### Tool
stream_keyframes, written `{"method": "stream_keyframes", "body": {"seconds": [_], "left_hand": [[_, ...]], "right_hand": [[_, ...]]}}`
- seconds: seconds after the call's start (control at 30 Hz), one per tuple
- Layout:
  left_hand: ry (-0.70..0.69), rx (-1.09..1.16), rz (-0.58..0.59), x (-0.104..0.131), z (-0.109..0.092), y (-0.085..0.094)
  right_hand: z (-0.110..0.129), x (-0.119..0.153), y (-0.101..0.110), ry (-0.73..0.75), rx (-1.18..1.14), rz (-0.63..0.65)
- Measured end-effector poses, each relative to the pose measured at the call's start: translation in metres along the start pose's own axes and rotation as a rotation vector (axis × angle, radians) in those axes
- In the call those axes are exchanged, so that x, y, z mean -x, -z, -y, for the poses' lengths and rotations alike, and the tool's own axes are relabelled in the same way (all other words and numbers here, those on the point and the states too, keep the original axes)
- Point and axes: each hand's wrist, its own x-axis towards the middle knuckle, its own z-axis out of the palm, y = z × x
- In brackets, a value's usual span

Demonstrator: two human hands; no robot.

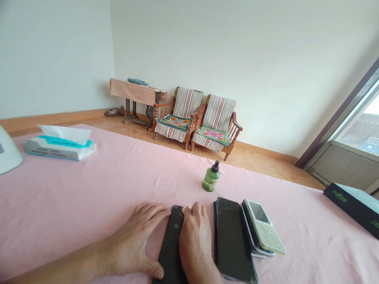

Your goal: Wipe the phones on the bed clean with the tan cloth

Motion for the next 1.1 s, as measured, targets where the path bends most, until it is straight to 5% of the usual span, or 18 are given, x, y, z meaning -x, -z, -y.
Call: {"method": "stream_keyframes", "body": {"seconds": [0.17, 1.1], "left_hand": [[-0.017, 0.015, -0.026, 0.0, 0.0, 0.0], [-0.089, 0.007, -0.075, 0.001, 0.003, -0.002]], "right_hand": [[0.014, 0.0, -0.006, 0.082, -0.092, 0.013], [-0.003, -0.005, 0.003, 0.007, 0.096, -0.03]]}}
